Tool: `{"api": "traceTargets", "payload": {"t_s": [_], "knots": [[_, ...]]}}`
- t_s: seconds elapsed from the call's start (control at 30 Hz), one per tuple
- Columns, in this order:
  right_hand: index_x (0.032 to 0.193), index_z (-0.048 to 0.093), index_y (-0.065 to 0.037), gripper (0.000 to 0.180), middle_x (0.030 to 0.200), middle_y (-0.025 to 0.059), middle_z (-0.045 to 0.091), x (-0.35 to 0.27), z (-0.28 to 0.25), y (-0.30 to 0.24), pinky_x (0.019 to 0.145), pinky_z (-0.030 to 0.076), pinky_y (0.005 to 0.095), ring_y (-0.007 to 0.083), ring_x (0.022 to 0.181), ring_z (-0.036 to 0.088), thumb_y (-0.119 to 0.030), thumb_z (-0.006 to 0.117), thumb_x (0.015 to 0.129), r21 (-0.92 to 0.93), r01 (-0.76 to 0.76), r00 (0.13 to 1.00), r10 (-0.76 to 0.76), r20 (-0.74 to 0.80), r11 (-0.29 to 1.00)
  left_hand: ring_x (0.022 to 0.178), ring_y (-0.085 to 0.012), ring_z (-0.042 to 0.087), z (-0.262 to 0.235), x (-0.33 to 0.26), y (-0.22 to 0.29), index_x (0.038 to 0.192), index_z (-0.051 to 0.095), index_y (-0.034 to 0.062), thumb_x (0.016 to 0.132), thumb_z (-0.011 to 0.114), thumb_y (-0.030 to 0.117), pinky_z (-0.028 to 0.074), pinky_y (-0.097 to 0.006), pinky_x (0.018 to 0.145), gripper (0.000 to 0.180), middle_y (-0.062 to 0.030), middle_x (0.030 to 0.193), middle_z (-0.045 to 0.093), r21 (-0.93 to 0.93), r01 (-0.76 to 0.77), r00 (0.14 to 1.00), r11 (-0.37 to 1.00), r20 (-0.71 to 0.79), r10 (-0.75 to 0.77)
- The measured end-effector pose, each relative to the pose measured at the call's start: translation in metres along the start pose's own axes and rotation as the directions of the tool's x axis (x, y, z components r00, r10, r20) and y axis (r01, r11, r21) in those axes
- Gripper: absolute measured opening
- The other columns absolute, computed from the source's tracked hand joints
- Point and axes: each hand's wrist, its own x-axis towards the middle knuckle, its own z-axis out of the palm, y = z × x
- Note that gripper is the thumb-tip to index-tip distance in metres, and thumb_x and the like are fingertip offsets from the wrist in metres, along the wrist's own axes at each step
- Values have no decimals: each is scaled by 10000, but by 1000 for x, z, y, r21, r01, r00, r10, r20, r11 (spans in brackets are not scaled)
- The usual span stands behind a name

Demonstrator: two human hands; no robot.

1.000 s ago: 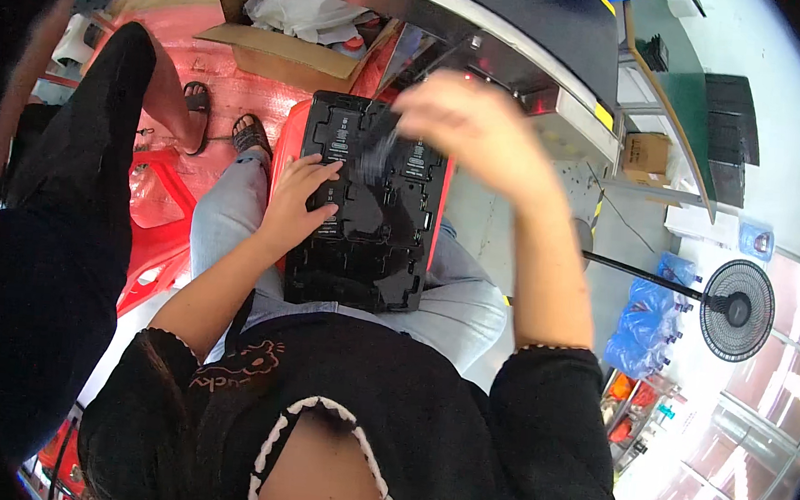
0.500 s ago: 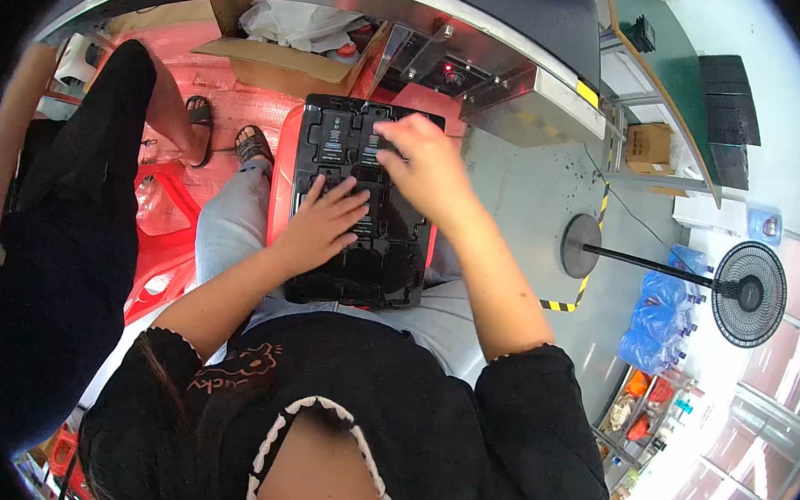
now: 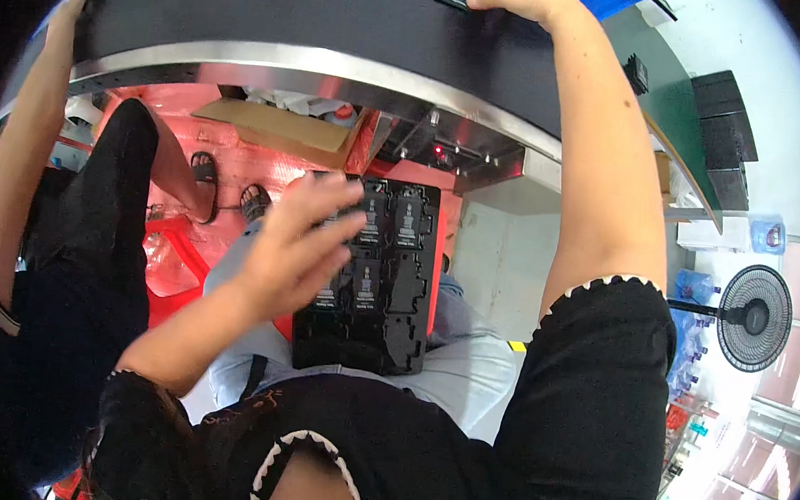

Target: The person sits on a red stool and repeatedly picks up small black battery packs from a blue bin on a conveyor belt. They place the batteries into a black plastic tray held on their lap, arranging them in rows. The person continues this process, filling the tray with batteries from the conveyor belt.

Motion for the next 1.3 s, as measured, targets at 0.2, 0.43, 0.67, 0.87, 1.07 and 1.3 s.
{"api": "traceTargets", "payload": {"t_s": [0.2, 0.43, 0.67, 0.87, 1.07, 1.3], "knots": [[1092, 648, -7, 490, 983, 157, 641, -12, -21, 3, 823, 475, 377, 276, 946, 604, -219, 800, 678, -290, 56, 987, -97, -128, 955, 1220, -317, 515, -74, 145, -83, 1241, 617, 77, 808, 737, 209, 399, -412, 1023, 468, -122, 1314, 563, 531, -92, 940, 843, -234, 250], [980, 694, -25, 183, 974, 61, 664, -139, -13, -36, 787, 480, 275, 149, 866, 613, -125, 706, 827, 150, 177, 914, -105, -392, 973, 1286, -325, 478, -110, 253, -202, 1428, 450, 112, 758, 776, 385, 364, -395, 1079, 793, -185, 1401, 503, 456, 358, 736, 815, 399, -546], [992, 667, 19, 212, 946, 106, 635, -246, 133, -69, 838, 479, 335, 241, 915, 611, -136, 678, 848, 629, -17, 945, -193, 263, 777, 1185, -288, 563, -80, 255, -162, 1383, 489, 38, 694, 817, 476, 427, -357, 1009, 881, -181, 1284, 599, 494, 229, 850, 839, 320, -420], [987, 667, 8, 206, 913, 98, 630, -263, 264, -21, 816, 469, 323, 233, 908, 602, -157, 674, 863, 418, -148, 936, -9, 352, 896, 1143, -327, 592, -50, 246, -132, 1283, 559, -26, 663, 821, 491, 445, -376, 993, 849, -232, 1241, 610, 466, 235, 889, 853, 252, -382], [997, 673, -8, 226, 890, 74, 650, -267, 250, -14, 779, 476, 325, 187, 869, 607, -180, 693, 851, 512, -322, 872, 40, 487, 796, 1126, -374, 547, -25, 175, -83, 1238, 556, -53, 723, 777, 422, 433, -410, 988, 734, -243, 1199, 575, 426, -61, 996, 903, -28, 81], [969, 688, -15, 233, 853, 107, 677, -270, 254, -19, 758, 477, 342, 206, 821, 631, -194, 706, 821, 481, -340, 892, 114, 438, 808, 1124, -368, 516, -11, 2, 15, 1310, 508, 2, 633, 847, 353, 408, -458, 964, 835, -196, 1234, 537, 213, -54, 980, 976, 201, 10]]}}
